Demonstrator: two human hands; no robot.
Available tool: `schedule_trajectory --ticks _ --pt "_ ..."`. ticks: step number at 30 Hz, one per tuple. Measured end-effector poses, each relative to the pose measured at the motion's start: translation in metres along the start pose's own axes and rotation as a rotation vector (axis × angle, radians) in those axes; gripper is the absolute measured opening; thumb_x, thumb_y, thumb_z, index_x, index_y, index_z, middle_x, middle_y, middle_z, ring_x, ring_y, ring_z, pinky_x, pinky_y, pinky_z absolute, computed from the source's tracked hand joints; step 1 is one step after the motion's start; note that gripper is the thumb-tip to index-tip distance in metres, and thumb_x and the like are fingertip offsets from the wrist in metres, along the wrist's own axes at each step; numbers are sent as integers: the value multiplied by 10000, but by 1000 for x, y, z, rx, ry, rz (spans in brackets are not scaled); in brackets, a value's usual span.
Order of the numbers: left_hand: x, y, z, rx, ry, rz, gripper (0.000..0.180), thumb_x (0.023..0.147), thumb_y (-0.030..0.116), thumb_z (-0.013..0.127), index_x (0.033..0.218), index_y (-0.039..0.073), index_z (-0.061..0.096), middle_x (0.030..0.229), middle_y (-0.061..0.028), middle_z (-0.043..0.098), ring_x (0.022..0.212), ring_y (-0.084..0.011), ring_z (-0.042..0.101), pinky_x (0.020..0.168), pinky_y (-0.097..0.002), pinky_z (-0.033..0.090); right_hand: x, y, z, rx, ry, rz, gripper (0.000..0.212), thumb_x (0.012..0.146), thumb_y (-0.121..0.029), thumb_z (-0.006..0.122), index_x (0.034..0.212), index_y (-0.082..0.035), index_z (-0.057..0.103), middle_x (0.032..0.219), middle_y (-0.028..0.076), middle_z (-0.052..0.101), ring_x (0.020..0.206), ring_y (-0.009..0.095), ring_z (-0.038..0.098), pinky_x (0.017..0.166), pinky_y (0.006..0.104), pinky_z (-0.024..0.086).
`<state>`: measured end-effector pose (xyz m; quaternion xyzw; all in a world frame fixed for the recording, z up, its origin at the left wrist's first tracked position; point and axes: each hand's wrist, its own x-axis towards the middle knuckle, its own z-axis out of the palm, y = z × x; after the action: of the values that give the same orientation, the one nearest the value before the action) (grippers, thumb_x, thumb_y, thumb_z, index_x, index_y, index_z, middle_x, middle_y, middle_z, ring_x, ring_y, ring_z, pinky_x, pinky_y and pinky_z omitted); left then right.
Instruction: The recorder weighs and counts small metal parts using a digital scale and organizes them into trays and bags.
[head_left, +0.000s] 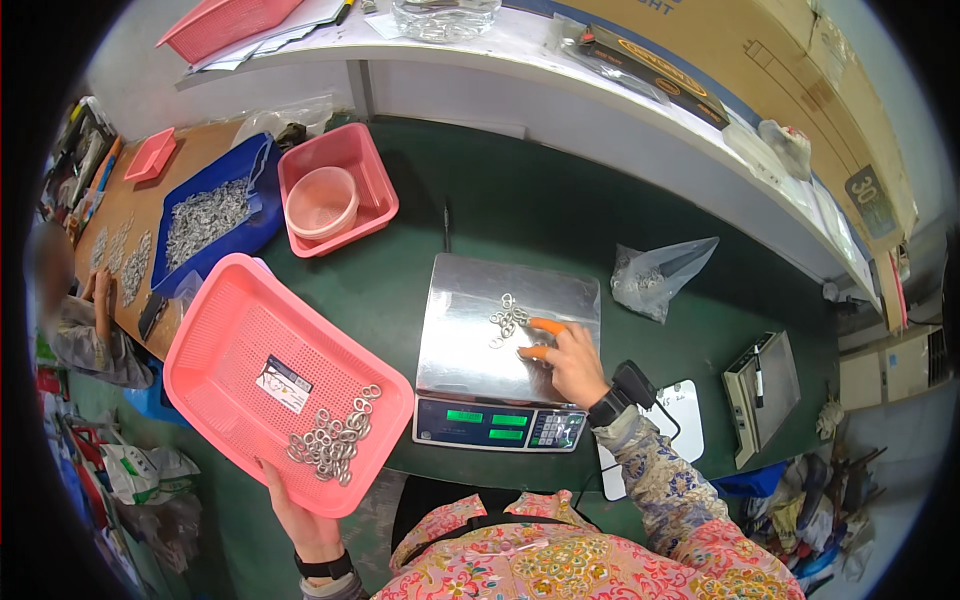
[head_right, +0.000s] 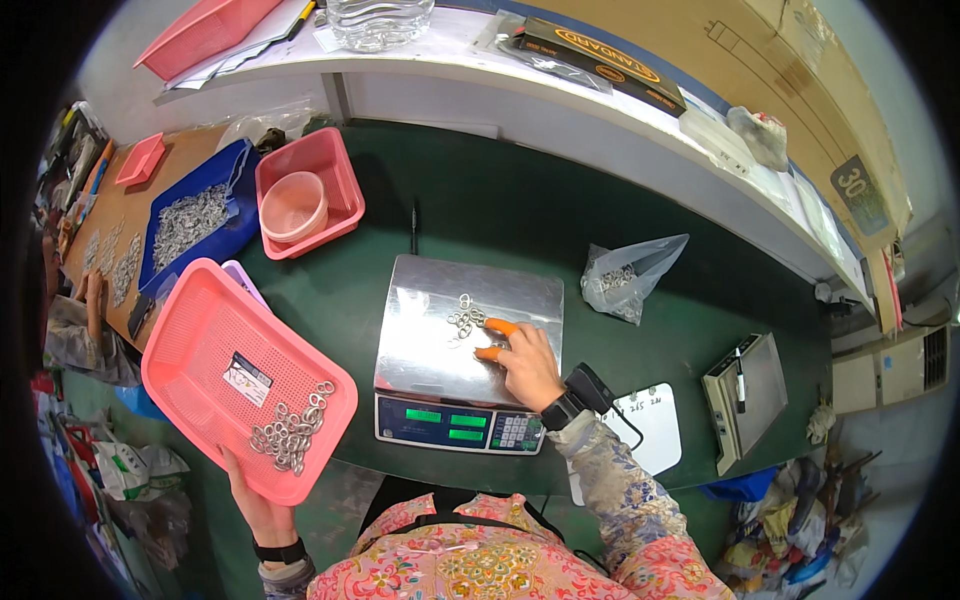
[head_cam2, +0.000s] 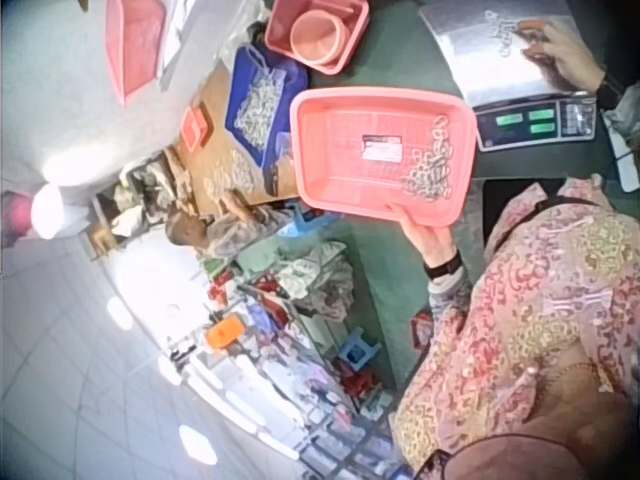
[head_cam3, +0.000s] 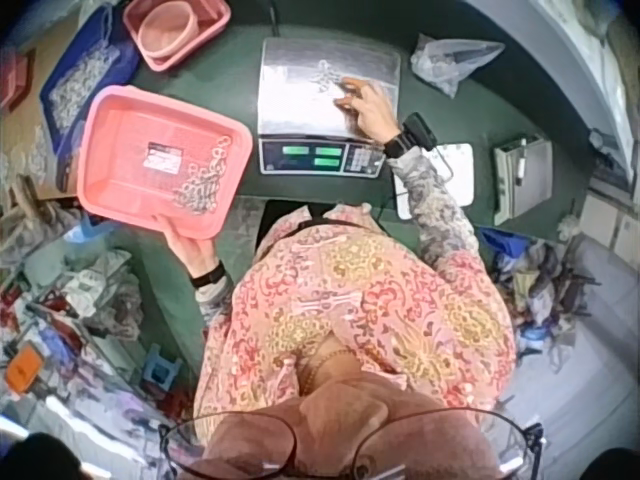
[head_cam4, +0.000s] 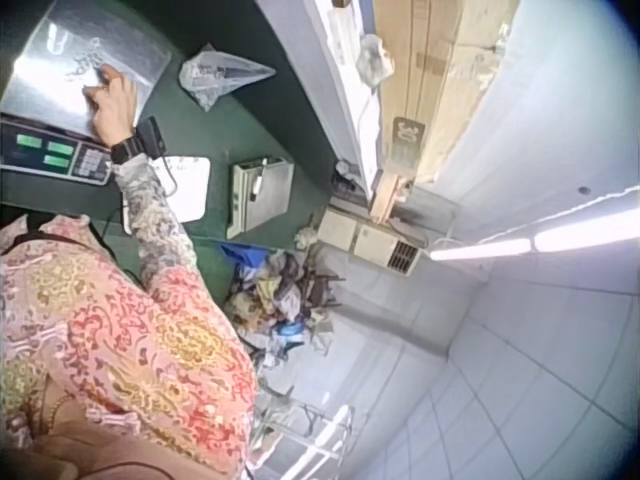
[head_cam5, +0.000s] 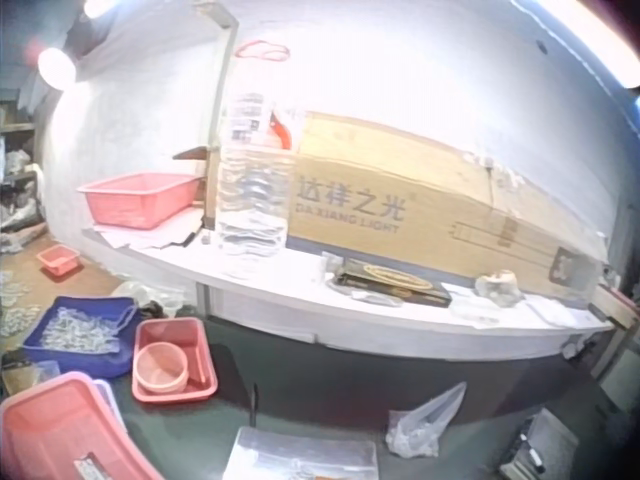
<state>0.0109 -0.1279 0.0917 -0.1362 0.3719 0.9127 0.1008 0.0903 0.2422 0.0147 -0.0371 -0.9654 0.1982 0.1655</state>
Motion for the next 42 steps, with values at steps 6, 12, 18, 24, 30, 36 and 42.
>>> schedule_trajectory --ticks 6,12,18,24,30,36,42 --pt "0 1 0 12 19 -7 513 950 317 419 1355 40 268 1334 -111 391 1172 -238 433 993 -390 364 15 -18 9 -114 -16 -40 428 676 33 538 999 -216 669 1232 41 505 1019 262 464 844 349 367" --pt "2 2 0 10 10 6 508 944 329 430 1336 30 306 1341 -108 399 1170 -243 444 1001 -391 360 8 -10 0 -136 -114 -45 456 671 35 531 1042 -197 657 1270 52 473 1075 275 436 876 368 360" --pt "4 2 -4 3 -15 -10 505 946 327 427 1335 26 307 1333 -110 407 1168 -237 446 1002 -389 359 14 6 -6 -153 46 119 396 639 48 563 955 -159 683 1268 53 477 1057 280 440 888 378 357" --pt "5 2 -2 -2 -11 3 500 947 326 424 1333 27 314 1327 -113 414 1162 -236 451 998 -388 365 5 12 -14 -107 11 80 365 665 30 566 943 -173 687 1249 50 492 1025 271 454 868 364 359" --pt "4 1 3 -16 0 -12 505 949 319 420 1339 27 291 1323 -120 405 1162 -235 444 985 -386 375 17 13 -10 -132 79 73 374 650 45 552 924 -170 690 1250 46 492 1028 264 453 865 362 353" --pt "4 0 5 -9 -7 1 501 945 329 428 1328 23 324 1325 -116 419 1160 -239 455 995 -385 368 23 14 -6 -175 3 56 432 649 45 561 983 -201 685 1280 42 468 1035 261 445 864 354 353" --pt "4 0 3 -11 -6 -7 514 946 318 428 1346 32 282 1338 -114 392 1173 -236 432 999 -389 356 6 15 -16 -124 -46 106 405 669 7 590 968 -247 693 1280 37 470 1041 261 444 879 348 352"
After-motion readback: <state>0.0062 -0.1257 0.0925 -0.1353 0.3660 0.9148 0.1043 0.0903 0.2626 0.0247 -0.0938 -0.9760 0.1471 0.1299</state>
